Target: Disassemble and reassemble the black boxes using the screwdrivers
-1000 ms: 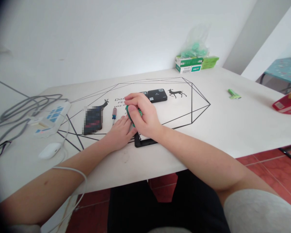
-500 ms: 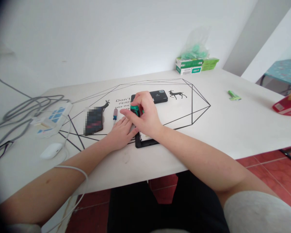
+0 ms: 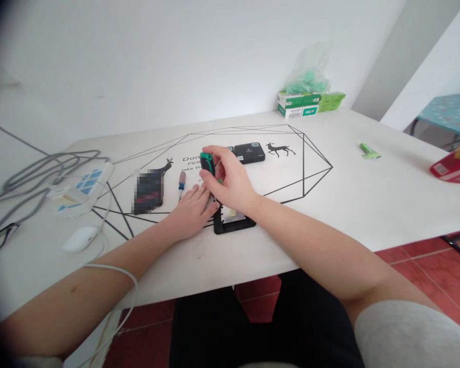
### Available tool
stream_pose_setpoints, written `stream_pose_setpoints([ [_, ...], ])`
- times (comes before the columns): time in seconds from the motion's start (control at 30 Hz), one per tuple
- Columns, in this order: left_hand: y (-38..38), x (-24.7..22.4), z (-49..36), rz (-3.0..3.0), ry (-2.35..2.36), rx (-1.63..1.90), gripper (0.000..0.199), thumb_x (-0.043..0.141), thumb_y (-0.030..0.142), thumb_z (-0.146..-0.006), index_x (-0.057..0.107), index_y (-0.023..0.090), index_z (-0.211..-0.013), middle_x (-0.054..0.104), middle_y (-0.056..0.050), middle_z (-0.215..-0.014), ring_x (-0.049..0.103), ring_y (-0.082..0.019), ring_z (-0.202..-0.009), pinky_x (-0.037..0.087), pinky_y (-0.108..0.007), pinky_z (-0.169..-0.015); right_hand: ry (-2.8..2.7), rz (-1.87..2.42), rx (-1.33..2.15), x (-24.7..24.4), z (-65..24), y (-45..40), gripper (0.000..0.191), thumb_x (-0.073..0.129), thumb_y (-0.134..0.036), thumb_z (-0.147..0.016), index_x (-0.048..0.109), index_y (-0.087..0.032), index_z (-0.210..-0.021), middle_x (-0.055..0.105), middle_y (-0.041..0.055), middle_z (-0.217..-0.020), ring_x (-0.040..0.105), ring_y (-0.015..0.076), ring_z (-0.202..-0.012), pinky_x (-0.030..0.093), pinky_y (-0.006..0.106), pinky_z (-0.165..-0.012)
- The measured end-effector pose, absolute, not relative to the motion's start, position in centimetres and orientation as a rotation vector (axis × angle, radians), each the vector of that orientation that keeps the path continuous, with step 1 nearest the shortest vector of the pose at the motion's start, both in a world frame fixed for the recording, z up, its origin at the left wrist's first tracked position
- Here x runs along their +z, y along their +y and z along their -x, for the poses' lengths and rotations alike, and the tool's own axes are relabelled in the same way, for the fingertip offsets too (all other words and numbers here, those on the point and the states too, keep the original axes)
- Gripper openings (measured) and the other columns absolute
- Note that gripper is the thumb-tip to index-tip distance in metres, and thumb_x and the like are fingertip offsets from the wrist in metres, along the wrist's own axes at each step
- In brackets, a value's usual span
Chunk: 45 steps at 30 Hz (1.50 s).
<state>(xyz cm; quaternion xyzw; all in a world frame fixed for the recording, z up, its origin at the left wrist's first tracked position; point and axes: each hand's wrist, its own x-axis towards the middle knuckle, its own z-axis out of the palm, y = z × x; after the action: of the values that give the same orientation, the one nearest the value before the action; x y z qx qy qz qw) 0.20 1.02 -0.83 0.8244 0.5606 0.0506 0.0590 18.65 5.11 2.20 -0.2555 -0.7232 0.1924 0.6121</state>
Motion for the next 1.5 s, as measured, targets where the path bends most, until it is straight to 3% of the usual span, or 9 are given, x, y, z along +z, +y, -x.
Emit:
stream_pose_setpoints([
  [0.2,1.1,-0.6,-0.4,-2.433,1.754,0.095,0.088,0.016,0.069,-0.108,0.032,0.006,-0.167,0.026,-0.023,-0.177,0.022,-0.043,-0.165,0.022,-0.057,-0.132,-1.516,0.587,0.371,1.6,-18.9,6.7,0.041,0.064,-0.046,-0.101,0.049,-0.03,-0.136,0.063,0.0079,-0.119,0.065,0.018,-0.084,0.063,0.04,-0.077],
  [0.4,0.9,-0.2,-0.5,-2.435,1.741,0.086,0.087,0.019,0.067,-0.108,0.033,0.003,-0.166,0.025,-0.025,-0.177,0.021,-0.044,-0.165,0.022,-0.058,-0.132,-1.612,0.597,0.39,0.8,-18.6,7.0,0.036,0.062,-0.033,-0.1,0.05,-0.026,-0.134,0.065,0.0103,-0.127,0.068,0.0201,-0.095,0.064,0.041,-0.083],
  [0.7,1.1,-0.8,-0.2,-2.447,1.728,0.132,0.086,0.018,0.069,-0.107,0.034,0.009,-0.167,0.028,-0.022,-0.177,0.024,-0.043,-0.164,0.023,-0.059,-0.131,-1.698,0.62,0.37,0.1,-18.4,7.0,0.03,0.062,-0.026,-0.097,0.054,-0.025,-0.126,0.068,0.009,-0.121,0.067,0.0195,-0.095,0.064,0.041,-0.085],
  [0.97,0.8,-0.1,-0.6,-2.432,1.749,0.058,0.086,0.021,0.063,-0.109,0.033,0.0,-0.166,0.025,-0.026,-0.177,0.021,-0.045,-0.165,0.021,-0.056,-0.133,-1.719,0.645,0.404,0.1,-18.5,7.1,0.032,0.062,-0.026,-0.096,0.053,-0.024,-0.127,0.068,0.0094,-0.119,0.067,0.0196,-0.092,0.063,0.043,-0.088],
  [1.13,0.8,0.0,-0.6,-2.446,1.738,0.085,0.085,0.021,0.064,-0.109,0.035,0.002,-0.165,0.027,-0.025,-0.176,0.023,-0.045,-0.164,0.023,-0.059,-0.132,-1.704,0.629,0.381,0.1,-18.5,7.2,0.032,0.062,-0.025,-0.097,0.052,-0.024,-0.127,0.067,0.0097,-0.121,0.068,0.0187,-0.09,0.064,0.042,-0.086],
  [1.3,0.7,0.1,-0.7,-2.447,1.743,0.083,0.083,0.023,0.064,-0.109,0.037,0.003,-0.164,0.027,-0.025,-0.176,0.024,-0.045,-0.164,0.023,-0.057,-0.133,-1.624,0.62,0.338,0.3,-18.7,7.4,0.034,0.062,-0.03,-0.099,0.049,-0.026,-0.13,0.066,0.0089,-0.123,0.067,0.0187,-0.094,0.063,0.04,-0.082],
  [1.5,0.9,0.1,-0.8,-2.441,1.763,0.178,0.073,0.034,0.057,-0.109,0.048,0.003,-0.156,0.039,-0.025,-0.17,0.032,-0.044,-0.16,0.027,-0.056,-0.131,-1.527,0.609,0.37,0.0,-19.4,8.4,0.044,0.06,-0.052,-0.102,0.045,-0.029,-0.137,0.062,0.0098,-0.123,0.066,0.0194,-0.092,0.064,0.041,-0.081],
])
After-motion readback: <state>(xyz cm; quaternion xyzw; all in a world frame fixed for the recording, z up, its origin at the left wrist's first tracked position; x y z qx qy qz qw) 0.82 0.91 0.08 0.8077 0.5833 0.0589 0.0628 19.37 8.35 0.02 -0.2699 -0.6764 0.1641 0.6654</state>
